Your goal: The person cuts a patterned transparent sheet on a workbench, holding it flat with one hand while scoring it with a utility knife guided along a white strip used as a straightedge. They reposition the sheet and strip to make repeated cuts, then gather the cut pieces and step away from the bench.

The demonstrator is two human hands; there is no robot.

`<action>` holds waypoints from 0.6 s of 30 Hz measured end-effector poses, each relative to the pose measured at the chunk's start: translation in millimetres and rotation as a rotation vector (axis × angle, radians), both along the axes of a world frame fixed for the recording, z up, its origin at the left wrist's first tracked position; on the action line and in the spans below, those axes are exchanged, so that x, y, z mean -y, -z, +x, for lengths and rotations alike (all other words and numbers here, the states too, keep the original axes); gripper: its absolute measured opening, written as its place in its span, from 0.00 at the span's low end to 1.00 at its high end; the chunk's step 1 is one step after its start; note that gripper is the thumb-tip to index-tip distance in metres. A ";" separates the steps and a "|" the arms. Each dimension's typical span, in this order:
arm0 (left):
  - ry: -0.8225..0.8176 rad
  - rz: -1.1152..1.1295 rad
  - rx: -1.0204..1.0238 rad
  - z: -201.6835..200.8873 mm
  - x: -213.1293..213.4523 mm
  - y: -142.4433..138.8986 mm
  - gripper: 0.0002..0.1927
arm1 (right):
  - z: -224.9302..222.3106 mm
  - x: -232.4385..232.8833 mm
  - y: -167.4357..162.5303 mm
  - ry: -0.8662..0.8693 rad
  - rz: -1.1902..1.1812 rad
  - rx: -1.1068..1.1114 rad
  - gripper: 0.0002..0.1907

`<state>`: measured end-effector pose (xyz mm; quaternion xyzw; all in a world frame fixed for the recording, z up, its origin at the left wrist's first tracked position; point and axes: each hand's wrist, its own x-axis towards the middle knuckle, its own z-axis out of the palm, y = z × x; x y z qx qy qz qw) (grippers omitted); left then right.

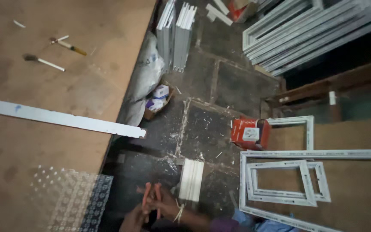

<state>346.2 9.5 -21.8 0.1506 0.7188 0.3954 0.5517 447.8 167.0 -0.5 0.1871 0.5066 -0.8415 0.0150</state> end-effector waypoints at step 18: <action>-0.703 -0.287 -1.092 -152.8 91.9 -12.2 0.11 | -38.7 -38.9 39.4 -0.268 0.713 0.519 0.15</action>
